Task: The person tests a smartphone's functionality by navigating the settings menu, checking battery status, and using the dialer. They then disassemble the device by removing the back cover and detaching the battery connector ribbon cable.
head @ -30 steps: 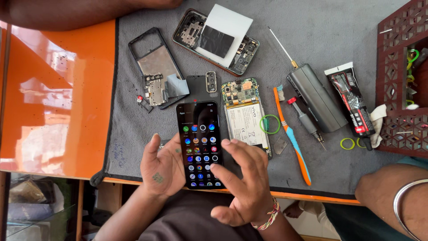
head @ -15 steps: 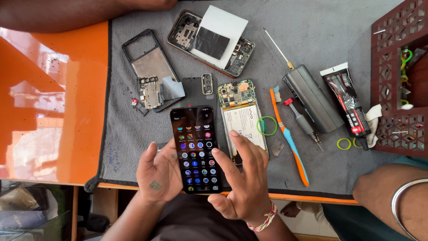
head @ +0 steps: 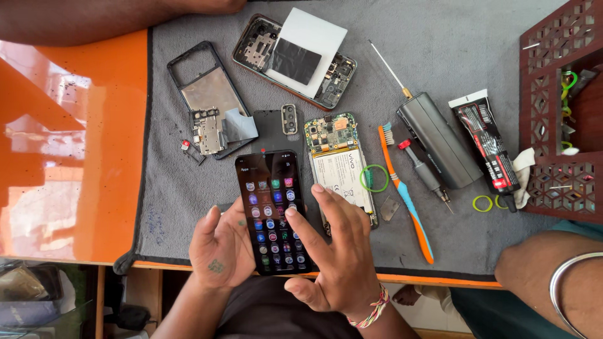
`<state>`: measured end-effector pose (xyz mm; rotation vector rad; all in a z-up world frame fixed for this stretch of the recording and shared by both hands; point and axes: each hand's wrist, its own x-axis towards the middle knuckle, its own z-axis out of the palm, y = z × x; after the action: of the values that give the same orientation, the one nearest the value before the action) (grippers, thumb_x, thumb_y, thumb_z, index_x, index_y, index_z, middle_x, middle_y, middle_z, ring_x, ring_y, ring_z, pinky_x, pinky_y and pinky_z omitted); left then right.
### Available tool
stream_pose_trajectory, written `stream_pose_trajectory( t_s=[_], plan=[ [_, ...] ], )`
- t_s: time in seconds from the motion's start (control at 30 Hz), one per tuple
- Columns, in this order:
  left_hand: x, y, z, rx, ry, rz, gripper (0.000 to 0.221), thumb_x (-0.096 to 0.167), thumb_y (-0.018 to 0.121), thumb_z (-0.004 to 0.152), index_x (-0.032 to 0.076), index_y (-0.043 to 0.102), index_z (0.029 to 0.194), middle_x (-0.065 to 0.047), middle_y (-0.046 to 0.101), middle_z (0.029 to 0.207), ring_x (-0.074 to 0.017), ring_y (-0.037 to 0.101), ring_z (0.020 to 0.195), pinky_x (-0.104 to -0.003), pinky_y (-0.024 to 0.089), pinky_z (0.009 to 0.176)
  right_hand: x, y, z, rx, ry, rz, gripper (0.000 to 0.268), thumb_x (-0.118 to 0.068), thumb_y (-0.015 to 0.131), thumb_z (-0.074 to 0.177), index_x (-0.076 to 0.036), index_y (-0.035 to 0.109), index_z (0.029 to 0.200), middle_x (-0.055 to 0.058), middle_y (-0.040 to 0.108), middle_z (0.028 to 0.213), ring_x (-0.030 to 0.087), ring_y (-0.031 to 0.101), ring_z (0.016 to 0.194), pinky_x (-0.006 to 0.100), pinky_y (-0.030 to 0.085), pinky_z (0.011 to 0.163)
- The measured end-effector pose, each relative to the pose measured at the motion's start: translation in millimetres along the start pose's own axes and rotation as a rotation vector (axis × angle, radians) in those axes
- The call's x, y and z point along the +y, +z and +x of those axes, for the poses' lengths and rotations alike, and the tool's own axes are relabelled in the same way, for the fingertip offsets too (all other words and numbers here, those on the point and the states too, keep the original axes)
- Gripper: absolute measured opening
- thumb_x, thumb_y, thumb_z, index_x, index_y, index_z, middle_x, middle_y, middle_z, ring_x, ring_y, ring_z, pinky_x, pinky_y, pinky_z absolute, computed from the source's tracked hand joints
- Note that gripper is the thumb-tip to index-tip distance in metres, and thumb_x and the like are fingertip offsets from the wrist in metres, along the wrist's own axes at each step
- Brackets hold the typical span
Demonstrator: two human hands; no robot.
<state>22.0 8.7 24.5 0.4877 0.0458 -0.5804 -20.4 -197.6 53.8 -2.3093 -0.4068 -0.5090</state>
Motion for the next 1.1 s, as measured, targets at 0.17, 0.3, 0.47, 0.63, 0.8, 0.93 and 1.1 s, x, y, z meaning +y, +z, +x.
stream_pose_trajectory(
  t_s=[0.17, 0.3, 0.47, 0.63, 0.8, 0.93, 1.1],
  plan=[
    [-1, -2, 0, -0.054, -0.005, -0.051, 0.076, 0.052, 0.042, 0.106, -0.008, 0.039, 0.152, -0.024, 0.057, 0.146, -0.0321, 0.057, 0.134, -0.047, 0.042, 0.117, 3, -2, -2, -0.024, -0.037, 0.028, 0.077, -0.068, 0.029, 0.103, -0.006, 0.069, 0.125, 0.026, 0.050, 0.151, 0.042, 0.050, 0.139, 0.055, 0.036, 0.115],
    [0, -2, 0, -0.023, -0.001, -0.041, 0.077, 0.053, 0.041, 0.106, -0.009, 0.038, 0.151, -0.024, 0.056, 0.145, -0.0329, 0.057, 0.134, -0.047, 0.042, 0.117, 7, -5, -10, 0.034, -0.106, 0.164, 0.075, -0.070, 0.033, 0.102, -0.004, 0.070, 0.100, 0.026, 0.060, 0.142, 0.040, 0.055, 0.135, 0.053, 0.040, 0.112],
    [1, -1, -2, -0.049, -0.015, -0.053, 0.078, 0.054, 0.040, 0.106, -0.008, 0.037, 0.154, -0.025, 0.057, 0.144, -0.0325, 0.057, 0.133, -0.047, 0.043, 0.116, 7, -6, -10, 0.025, -0.152, 0.203, 0.081, -0.076, 0.035, 0.098, -0.004, 0.073, 0.101, 0.025, 0.062, 0.140, 0.037, 0.056, 0.134, 0.050, 0.041, 0.111],
    [0, -3, -3, -0.053, -0.013, -0.074, 0.079, 0.054, 0.041, 0.107, -0.008, 0.037, 0.154, -0.024, 0.057, 0.145, -0.0321, 0.057, 0.134, -0.047, 0.043, 0.116, 5, -9, -5, -0.038, -0.156, 0.104, 0.077, -0.077, 0.037, 0.096, -0.007, 0.069, 0.099, 0.022, 0.060, 0.142, 0.037, 0.055, 0.134, 0.051, 0.039, 0.111],
    [0, -6, -4, -0.022, -0.014, -0.050, 0.079, 0.055, 0.041, 0.104, -0.007, 0.037, 0.154, -0.023, 0.057, 0.146, -0.0316, 0.056, 0.135, -0.046, 0.043, 0.116, 1, 3, -2, 0.059, 0.039, -0.010, 0.082, -0.067, 0.023, 0.106, -0.003, 0.061, 0.139, 0.028, 0.042, 0.156, 0.041, 0.049, 0.141, 0.054, 0.035, 0.117],
    [0, -6, -4, -0.028, -0.018, -0.025, 0.079, 0.055, 0.041, 0.105, -0.007, 0.037, 0.153, -0.024, 0.057, 0.145, -0.0326, 0.056, 0.134, -0.047, 0.043, 0.115, 3, 2, -5, 0.062, 0.020, 0.043, 0.081, -0.068, 0.024, 0.106, -0.005, 0.062, 0.140, 0.026, 0.044, 0.155, 0.040, 0.050, 0.141, 0.054, 0.037, 0.118],
    [-1, -4, -3, -0.055, -0.002, -0.041, 0.077, 0.054, 0.041, 0.109, -0.009, 0.038, 0.152, -0.025, 0.058, 0.145, -0.0337, 0.059, 0.133, -0.048, 0.044, 0.118, 4, -6, -6, 0.024, -0.103, 0.115, 0.080, -0.072, 0.029, 0.103, -0.007, 0.067, 0.131, 0.023, 0.048, 0.152, 0.038, 0.052, 0.139, 0.052, 0.039, 0.116]
  ],
)
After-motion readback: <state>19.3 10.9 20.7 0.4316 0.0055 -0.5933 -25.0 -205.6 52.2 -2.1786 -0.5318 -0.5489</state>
